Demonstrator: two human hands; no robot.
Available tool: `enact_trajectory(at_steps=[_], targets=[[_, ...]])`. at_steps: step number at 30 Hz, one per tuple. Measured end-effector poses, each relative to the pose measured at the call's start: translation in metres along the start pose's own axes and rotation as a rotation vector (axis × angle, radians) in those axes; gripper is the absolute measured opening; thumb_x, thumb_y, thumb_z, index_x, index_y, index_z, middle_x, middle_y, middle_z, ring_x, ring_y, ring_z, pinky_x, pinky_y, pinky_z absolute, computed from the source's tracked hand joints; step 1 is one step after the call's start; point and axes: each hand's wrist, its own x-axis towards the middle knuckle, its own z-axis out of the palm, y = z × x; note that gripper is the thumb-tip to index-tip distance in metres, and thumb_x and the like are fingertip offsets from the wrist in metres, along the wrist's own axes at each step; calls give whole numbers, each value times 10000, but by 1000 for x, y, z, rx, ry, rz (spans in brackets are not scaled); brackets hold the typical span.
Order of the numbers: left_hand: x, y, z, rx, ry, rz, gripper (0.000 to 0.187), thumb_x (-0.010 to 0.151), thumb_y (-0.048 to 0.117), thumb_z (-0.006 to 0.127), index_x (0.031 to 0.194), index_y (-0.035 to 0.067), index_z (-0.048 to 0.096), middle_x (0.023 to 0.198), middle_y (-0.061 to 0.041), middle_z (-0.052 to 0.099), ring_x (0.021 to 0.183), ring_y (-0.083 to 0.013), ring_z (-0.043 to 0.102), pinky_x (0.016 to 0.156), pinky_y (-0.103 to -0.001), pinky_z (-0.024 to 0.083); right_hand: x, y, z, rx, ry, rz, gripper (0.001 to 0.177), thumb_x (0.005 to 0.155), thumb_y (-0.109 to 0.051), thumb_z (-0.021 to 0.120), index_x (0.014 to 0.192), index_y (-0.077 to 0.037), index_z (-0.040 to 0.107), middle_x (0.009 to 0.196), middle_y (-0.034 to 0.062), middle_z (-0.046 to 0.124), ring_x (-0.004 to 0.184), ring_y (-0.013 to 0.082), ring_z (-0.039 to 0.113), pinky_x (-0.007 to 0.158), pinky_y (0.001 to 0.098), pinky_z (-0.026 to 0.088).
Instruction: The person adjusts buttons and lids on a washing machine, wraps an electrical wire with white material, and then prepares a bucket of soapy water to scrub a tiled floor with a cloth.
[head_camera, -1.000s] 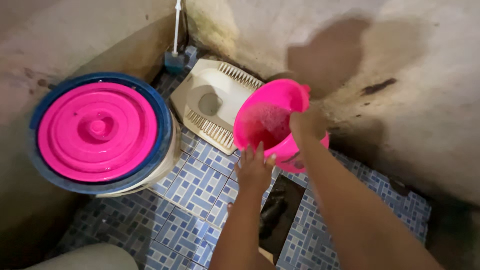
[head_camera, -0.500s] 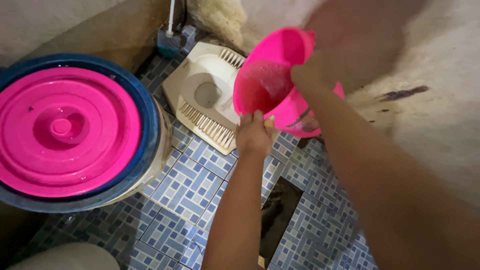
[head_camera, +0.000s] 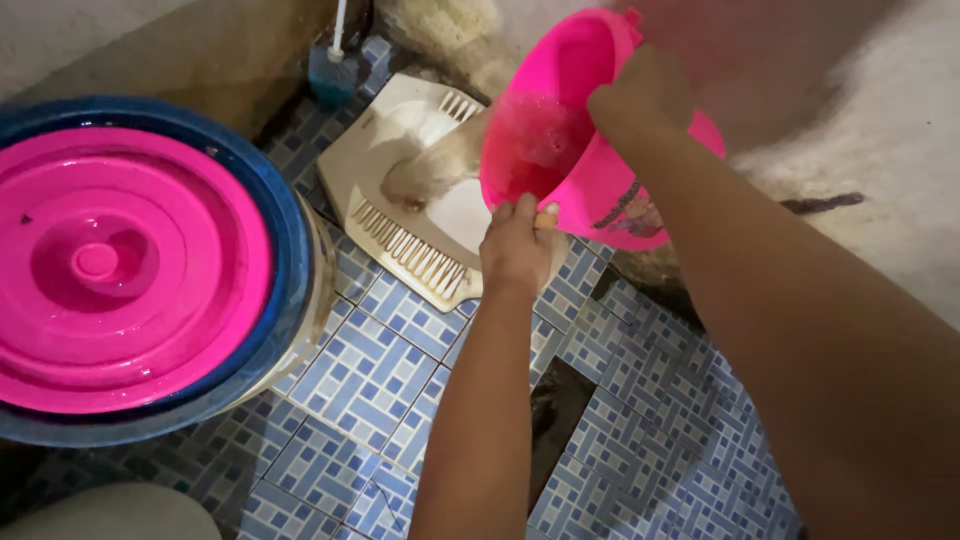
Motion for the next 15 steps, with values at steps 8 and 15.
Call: enact_trajectory(at_steps=[8, 15], targets=[[7, 1, 11, -5, 20, 19, 370, 1023, 485, 498, 1132, 140, 574, 1180, -155, 645, 1079, -427, 616, 905, -536, 494, 8, -5, -8, -34, 21, -42, 336, 764, -257, 745, 999, -17, 744, 980, 221, 721, 940, 393, 720, 796, 506, 574], [1, -2, 33, -210, 222, 96, 445, 1023, 519, 481, 1190, 129, 616, 1119, -158, 686, 1053, -395, 653, 893, -472, 535, 14, -34, -15, -214, 12, 43, 371, 721, -320, 769, 1007, -84, 748, 997, 162, 718, 924, 366, 706, 719, 512, 564]])
